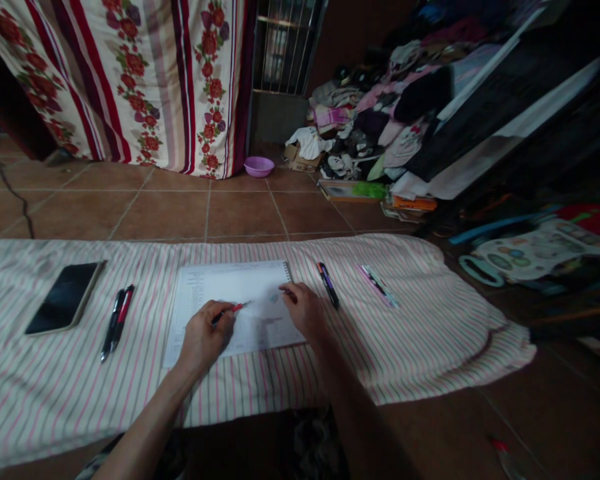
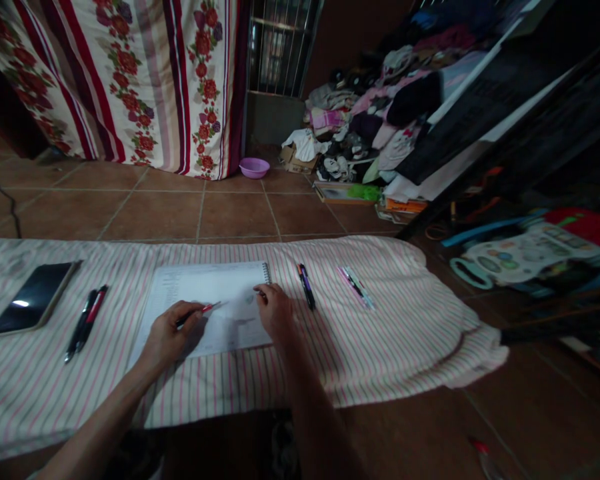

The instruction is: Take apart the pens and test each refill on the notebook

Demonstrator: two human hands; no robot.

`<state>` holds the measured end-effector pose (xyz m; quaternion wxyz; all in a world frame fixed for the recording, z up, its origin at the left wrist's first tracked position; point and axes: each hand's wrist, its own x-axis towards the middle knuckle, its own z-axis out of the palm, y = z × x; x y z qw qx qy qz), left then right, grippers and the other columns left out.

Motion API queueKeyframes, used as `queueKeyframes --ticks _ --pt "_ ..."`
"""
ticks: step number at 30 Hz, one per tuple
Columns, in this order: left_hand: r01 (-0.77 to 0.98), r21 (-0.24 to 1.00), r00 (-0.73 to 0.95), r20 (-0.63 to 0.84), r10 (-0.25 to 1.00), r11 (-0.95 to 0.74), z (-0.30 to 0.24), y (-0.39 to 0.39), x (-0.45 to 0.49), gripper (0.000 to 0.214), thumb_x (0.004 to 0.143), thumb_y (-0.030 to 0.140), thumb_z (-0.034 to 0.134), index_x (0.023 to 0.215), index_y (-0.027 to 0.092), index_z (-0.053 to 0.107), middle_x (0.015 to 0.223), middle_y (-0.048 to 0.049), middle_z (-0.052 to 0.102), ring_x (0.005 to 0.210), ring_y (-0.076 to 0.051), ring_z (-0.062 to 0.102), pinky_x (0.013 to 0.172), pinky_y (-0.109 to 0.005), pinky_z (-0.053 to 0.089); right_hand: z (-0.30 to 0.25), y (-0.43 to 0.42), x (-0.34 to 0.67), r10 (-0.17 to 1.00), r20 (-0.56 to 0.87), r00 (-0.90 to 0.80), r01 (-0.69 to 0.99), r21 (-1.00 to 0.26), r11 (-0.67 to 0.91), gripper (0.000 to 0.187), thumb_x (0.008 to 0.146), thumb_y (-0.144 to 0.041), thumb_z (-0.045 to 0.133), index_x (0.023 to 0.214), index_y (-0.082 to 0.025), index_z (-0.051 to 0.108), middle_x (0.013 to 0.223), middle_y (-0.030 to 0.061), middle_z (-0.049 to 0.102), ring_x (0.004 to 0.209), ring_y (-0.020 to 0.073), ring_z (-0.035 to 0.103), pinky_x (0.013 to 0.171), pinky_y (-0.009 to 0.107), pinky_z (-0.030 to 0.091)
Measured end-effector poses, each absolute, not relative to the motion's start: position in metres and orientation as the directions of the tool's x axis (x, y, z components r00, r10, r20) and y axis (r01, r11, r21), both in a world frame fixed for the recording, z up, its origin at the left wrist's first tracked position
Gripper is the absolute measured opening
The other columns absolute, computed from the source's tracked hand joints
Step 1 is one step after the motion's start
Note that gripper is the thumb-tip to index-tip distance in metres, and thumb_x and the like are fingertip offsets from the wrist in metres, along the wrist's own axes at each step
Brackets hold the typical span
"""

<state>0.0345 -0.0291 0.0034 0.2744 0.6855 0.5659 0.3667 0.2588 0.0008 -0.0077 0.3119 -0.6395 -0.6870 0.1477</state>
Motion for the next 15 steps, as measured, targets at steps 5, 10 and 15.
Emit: queueKeyframes --ticks 5,10,15 --pt "0.576 0.792 0.085 0.19 0.978 -0.203 0.003 -0.029 0.034 0.025 0.08 0.03 0.046 0.086 0.017 0.066 0.082 -0.0055 0.066 0.077 -0.018 0.062 0.071 -0.031 0.048 -0.014 0.0 0.245 0.974 0.192 -0.12 0.84 -0.504 0.203 0.024 0.078 -0.012 0.055 0.099 -0.018 0.065 0.093 0.0075 0.062 0.086 0.0179 0.059 0.081 0.029 0.045" --pt "0.577 0.788 0.088 0.2 0.976 -0.214 0.003 -0.03 0.033 0.025 0.079 0.032 0.046 0.086 0.018 0.066 0.081 -0.0049 0.066 0.076 -0.018 0.062 0.07 -0.03 0.048 -0.018 0.0 0.245 0.98 0.164 -0.113 0.884 -0.433 0.175 0.021 0.08 -0.014 0.053 0.096 -0.02 0.065 0.093 0.0066 0.06 0.086 0.018 0.058 0.08 0.03 0.043" --pt "0.585 0.777 0.095 0.22 0.971 -0.234 0.002 -0.029 0.032 0.025 0.08 0.031 0.045 0.086 0.017 0.066 0.083 -0.0052 0.066 0.077 -0.018 0.062 0.07 -0.03 0.048 -0.012 0.001 0.245 0.979 0.173 -0.111 0.872 -0.456 0.179 0.015 0.078 -0.014 0.055 0.089 -0.018 0.064 0.092 0.0075 0.061 0.085 0.0183 0.058 0.079 0.03 0.044"
